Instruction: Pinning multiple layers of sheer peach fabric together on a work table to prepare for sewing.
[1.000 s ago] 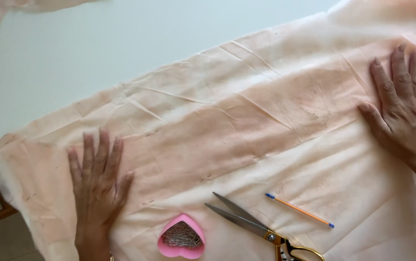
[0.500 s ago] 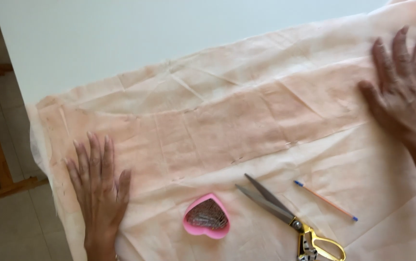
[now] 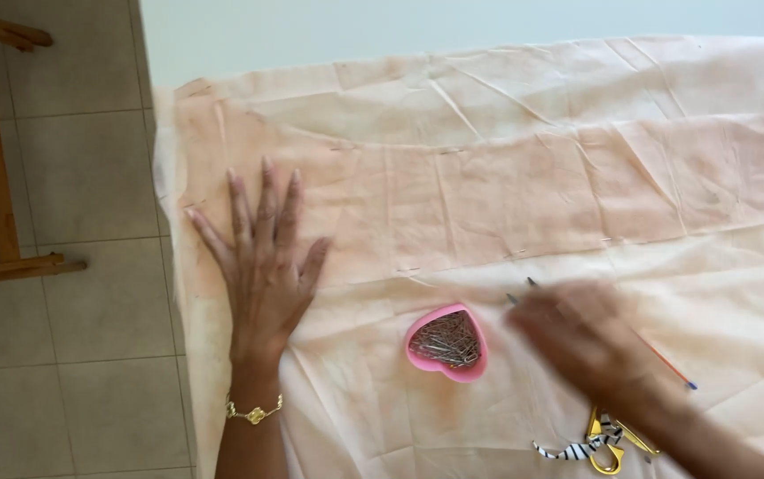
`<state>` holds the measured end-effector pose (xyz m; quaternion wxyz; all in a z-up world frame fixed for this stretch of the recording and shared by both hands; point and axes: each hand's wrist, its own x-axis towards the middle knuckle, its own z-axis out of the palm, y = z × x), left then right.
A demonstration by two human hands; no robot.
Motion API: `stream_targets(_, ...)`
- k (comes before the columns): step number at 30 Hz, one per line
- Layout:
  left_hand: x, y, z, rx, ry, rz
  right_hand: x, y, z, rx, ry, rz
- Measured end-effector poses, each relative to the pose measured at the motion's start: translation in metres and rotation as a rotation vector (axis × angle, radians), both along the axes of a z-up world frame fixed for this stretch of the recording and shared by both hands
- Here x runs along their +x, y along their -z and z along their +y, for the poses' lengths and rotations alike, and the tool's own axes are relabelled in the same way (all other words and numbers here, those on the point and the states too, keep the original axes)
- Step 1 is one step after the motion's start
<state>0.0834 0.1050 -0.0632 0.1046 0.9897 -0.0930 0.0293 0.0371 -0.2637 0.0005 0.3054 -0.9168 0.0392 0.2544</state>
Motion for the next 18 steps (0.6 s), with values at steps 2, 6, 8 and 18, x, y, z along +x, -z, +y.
stream_targets(2,-0.001,0.003,0.002,0.005,-0.002,0.028,-0.038,0.009,0.033,0.037,-0.627,-0.682)
stream_targets(6,0.0,0.007,0.003,0.032,-0.039,0.047,-0.046,0.026,0.049,-0.112,-0.674,-0.679)
stream_targets(8,-0.002,0.005,0.003,-0.006,-0.014,-0.001,-0.049,0.028,0.052,-0.199,-0.631,-0.663)
stream_targets(18,-0.002,-0.002,0.002,0.044,-0.044,0.058,-0.061,0.028,0.057,-0.069,-0.504,-0.584)
